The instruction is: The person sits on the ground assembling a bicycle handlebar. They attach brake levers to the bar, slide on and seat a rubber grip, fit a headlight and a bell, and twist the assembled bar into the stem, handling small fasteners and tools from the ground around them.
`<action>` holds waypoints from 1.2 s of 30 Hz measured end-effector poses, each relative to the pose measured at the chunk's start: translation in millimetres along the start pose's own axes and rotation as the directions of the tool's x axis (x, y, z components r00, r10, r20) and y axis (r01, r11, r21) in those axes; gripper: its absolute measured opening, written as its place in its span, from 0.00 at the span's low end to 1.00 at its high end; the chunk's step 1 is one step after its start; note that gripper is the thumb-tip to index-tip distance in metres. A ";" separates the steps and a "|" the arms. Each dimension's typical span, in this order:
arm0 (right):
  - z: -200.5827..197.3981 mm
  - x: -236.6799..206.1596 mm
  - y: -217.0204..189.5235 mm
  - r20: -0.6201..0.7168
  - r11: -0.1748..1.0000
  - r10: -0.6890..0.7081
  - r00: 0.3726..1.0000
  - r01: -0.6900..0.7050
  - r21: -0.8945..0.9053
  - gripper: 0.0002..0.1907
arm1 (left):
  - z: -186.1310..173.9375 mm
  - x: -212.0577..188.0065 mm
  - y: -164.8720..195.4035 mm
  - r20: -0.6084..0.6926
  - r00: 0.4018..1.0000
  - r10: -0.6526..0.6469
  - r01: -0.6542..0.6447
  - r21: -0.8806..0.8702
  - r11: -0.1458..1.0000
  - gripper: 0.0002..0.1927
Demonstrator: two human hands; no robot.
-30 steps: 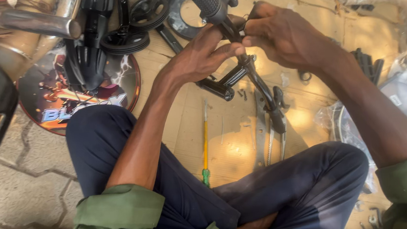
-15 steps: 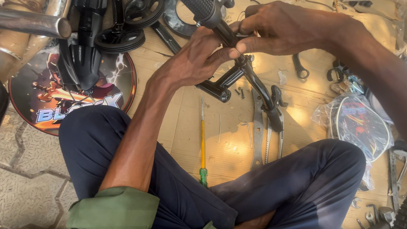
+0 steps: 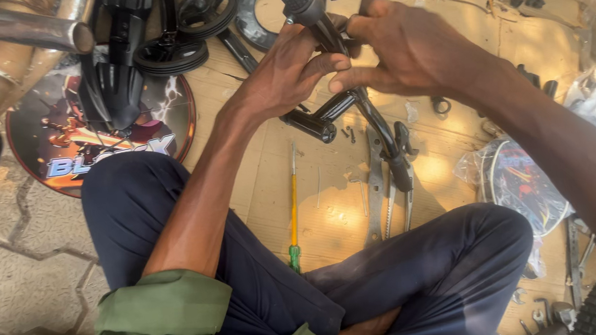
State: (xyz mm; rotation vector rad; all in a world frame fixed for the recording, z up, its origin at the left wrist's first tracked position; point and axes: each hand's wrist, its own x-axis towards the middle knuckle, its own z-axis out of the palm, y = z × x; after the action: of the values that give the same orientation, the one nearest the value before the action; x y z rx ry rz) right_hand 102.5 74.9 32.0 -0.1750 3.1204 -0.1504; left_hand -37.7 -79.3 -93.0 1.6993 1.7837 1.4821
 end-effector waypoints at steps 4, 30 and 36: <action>-1.7 3.5 5.2 0.078 0.990 0.090 0.993 -0.098 0.099 0.33 | 1.3 0.4 -2.9 -0.022 0.996 0.083 -0.083 -0.025 0.996 0.33; 20.1 1.7 40.8 -0.088 0.911 -0.087 0.992 0.115 0.395 0.30 | 1.4 7.7 -10.1 0.009 0.992 0.124 -0.124 0.012 0.992 0.36; 20.4 -1.8 40.9 -0.074 0.911 -0.070 0.995 0.094 0.402 0.28 | 1.4 12.2 -6.7 0.036 0.994 0.099 -0.103 0.142 0.985 0.33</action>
State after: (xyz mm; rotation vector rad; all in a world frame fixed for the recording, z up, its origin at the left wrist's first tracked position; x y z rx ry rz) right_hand 100.2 113.7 7.8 -0.2974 3.0488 -0.8080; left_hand -43.9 -66.8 -93.5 1.8966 1.8549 1.3896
